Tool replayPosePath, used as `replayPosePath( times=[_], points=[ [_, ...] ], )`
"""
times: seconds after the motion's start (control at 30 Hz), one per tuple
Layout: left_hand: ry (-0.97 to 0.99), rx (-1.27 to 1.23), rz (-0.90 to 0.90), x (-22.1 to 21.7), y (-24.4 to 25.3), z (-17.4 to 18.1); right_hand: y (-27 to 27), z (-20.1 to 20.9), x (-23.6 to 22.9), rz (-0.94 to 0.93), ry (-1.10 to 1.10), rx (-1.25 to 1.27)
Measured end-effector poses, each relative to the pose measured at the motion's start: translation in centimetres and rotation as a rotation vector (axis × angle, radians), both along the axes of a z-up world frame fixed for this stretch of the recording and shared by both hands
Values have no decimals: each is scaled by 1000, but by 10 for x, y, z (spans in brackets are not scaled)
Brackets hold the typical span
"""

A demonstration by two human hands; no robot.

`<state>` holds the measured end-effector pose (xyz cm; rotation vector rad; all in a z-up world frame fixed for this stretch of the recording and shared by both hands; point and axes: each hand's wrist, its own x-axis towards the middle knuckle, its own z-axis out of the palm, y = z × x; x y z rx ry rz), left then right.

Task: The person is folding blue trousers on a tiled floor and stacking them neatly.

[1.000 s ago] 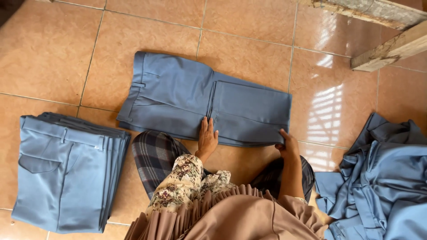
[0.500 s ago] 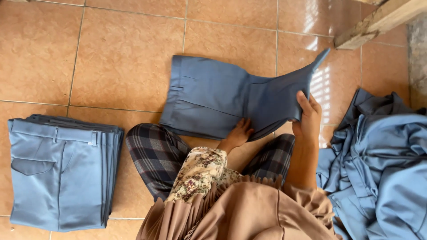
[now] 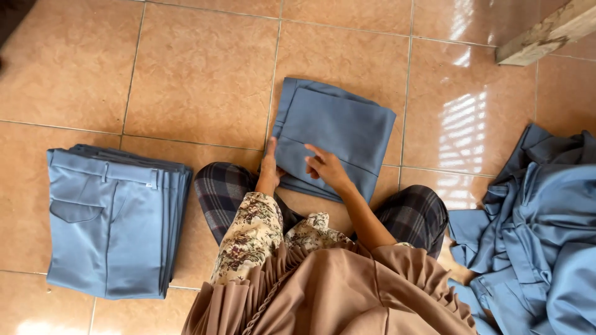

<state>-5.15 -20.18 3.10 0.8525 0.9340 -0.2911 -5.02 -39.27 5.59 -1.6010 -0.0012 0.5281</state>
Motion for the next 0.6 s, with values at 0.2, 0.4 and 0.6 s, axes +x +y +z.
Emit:
replayPosePath(
  times=[0.2, 0.4, 0.6],
  points=[
    [-17, 631, -261, -1, 4, -136, -58, -23, -27, -122, -169, -651],
    [-158, 1058, -454, -21, 38, -91, -94, -73, -58, -142, -204, -755],
    [87, 1297, -780, -15, 30, -123, -89, -84, -82, 9, -190, -929]
  ],
)
